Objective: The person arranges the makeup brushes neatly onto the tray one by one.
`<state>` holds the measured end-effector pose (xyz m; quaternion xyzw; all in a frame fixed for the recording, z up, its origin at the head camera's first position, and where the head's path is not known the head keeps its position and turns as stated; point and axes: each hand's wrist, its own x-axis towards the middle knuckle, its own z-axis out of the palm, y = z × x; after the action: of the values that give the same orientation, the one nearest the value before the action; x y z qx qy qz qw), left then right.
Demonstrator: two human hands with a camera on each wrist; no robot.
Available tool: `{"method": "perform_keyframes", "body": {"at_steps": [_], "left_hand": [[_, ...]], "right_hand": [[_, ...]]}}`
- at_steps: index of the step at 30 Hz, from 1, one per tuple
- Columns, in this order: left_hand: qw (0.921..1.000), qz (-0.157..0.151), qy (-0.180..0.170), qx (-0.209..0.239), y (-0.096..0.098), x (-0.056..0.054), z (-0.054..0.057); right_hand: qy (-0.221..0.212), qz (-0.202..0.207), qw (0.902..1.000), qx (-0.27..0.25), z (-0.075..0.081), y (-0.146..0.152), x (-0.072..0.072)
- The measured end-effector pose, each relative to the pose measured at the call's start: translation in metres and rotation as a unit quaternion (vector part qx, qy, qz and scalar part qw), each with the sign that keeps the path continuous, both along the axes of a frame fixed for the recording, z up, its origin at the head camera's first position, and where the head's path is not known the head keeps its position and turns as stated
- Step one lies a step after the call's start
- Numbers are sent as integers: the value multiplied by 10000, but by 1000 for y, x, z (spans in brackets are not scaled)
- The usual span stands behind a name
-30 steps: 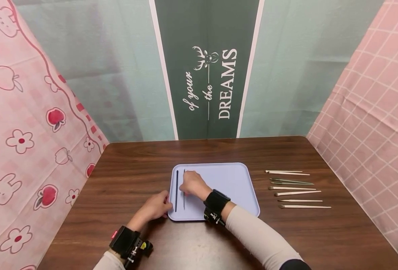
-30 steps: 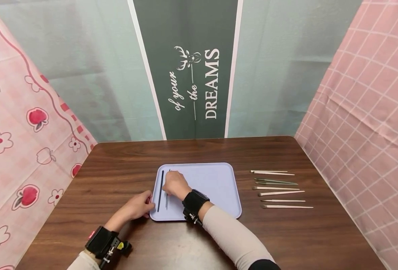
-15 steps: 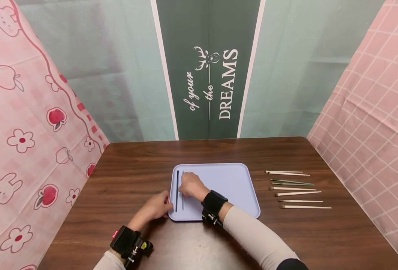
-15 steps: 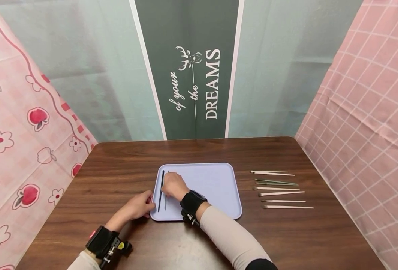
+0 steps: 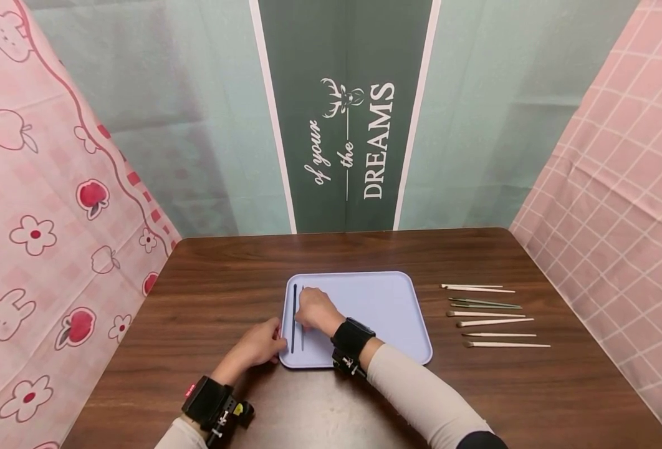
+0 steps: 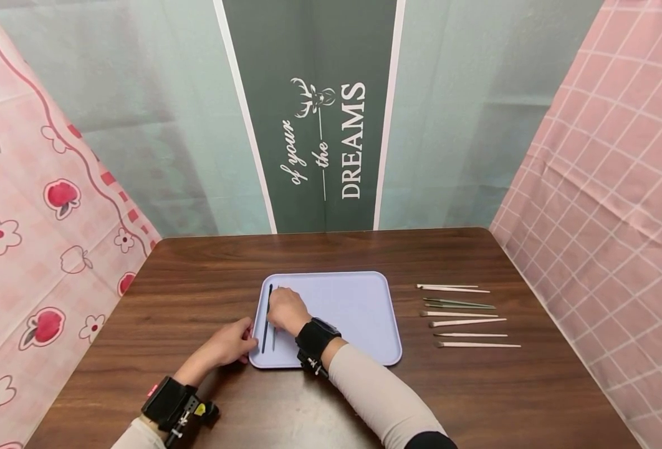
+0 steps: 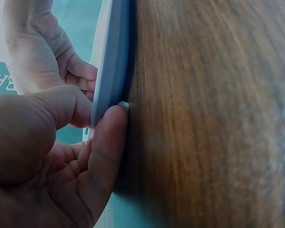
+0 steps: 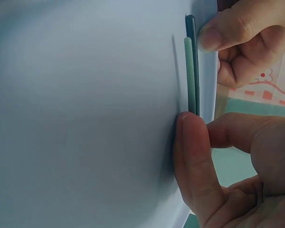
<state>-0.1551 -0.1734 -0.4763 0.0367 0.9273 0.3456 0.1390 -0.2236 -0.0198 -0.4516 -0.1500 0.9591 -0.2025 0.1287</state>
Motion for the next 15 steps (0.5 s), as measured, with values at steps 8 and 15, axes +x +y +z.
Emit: {"method": "perform_keyframes", "body": {"at_steps": [8, 15], "left_hand": [[10000, 6, -85, -33, 0, 0, 1], [10000, -17, -59, -54, 0, -2, 1]], "right_hand": [[-60, -67, 9999, -66, -2, -1, 0], [-29, -102, 9999, 55, -1, -2, -1]]}}
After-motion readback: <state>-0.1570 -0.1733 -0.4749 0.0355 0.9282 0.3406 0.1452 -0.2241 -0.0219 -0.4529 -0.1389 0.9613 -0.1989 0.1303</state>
